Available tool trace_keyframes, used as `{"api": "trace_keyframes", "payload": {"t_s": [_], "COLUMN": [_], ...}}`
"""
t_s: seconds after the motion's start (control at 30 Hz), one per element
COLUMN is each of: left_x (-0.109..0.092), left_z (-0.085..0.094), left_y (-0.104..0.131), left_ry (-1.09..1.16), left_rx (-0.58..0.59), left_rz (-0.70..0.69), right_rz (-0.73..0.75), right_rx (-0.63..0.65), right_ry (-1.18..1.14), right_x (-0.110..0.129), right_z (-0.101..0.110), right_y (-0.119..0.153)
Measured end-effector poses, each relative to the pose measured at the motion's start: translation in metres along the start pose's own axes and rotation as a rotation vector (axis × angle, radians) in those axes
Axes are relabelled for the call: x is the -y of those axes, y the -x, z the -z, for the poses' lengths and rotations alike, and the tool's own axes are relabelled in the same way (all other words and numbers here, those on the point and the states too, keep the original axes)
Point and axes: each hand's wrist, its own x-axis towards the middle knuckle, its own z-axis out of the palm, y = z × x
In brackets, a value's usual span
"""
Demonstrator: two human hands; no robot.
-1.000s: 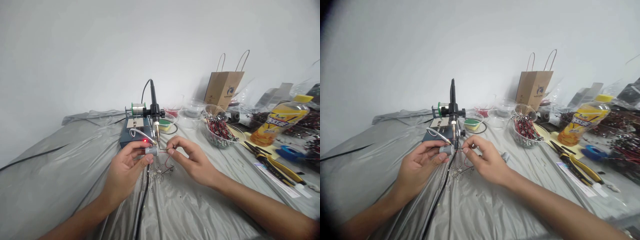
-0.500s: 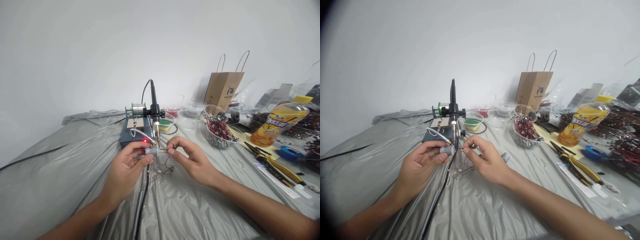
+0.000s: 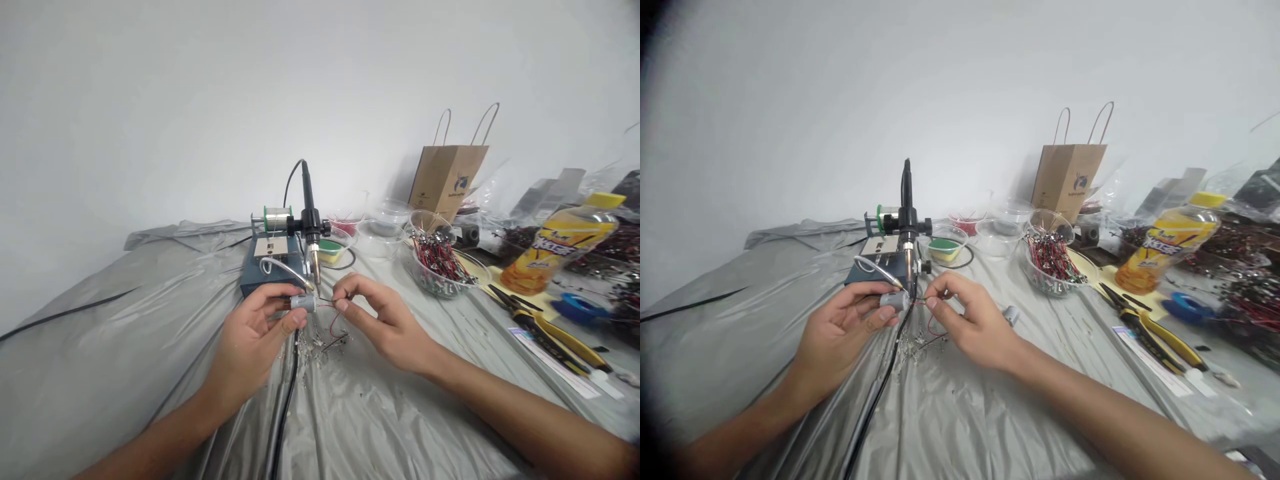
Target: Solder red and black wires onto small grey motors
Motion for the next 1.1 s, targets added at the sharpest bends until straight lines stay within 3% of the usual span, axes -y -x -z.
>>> {"api": "trace_keyframes", "payload": {"t_s": [0.27, 0.67, 1.1], "left_x": [-0.0006, 0.0003, -0.0045], "left_z": [-0.0005, 0.0008, -0.0021], "left_y": [0.0014, 0.0023, 0.0044], "left_ry": [-0.006, -0.01, -0.047], "left_rx": [0.002, 0.033, 0.023], "left_rz": [0.005, -0.005, -0.019], "right_rz": [0.0, 0.192, 0.203], "right_rx": [-0.012, -0.07, -0.038], "right_ry": [0.006, 0.22, 0.228], "right_x": [0.0008, 0.0016, 0.0048], "right_z": [-0.0002, -0.0013, -0.0022], "right_y": [0.0009, -0.0001, 0.0027]}}
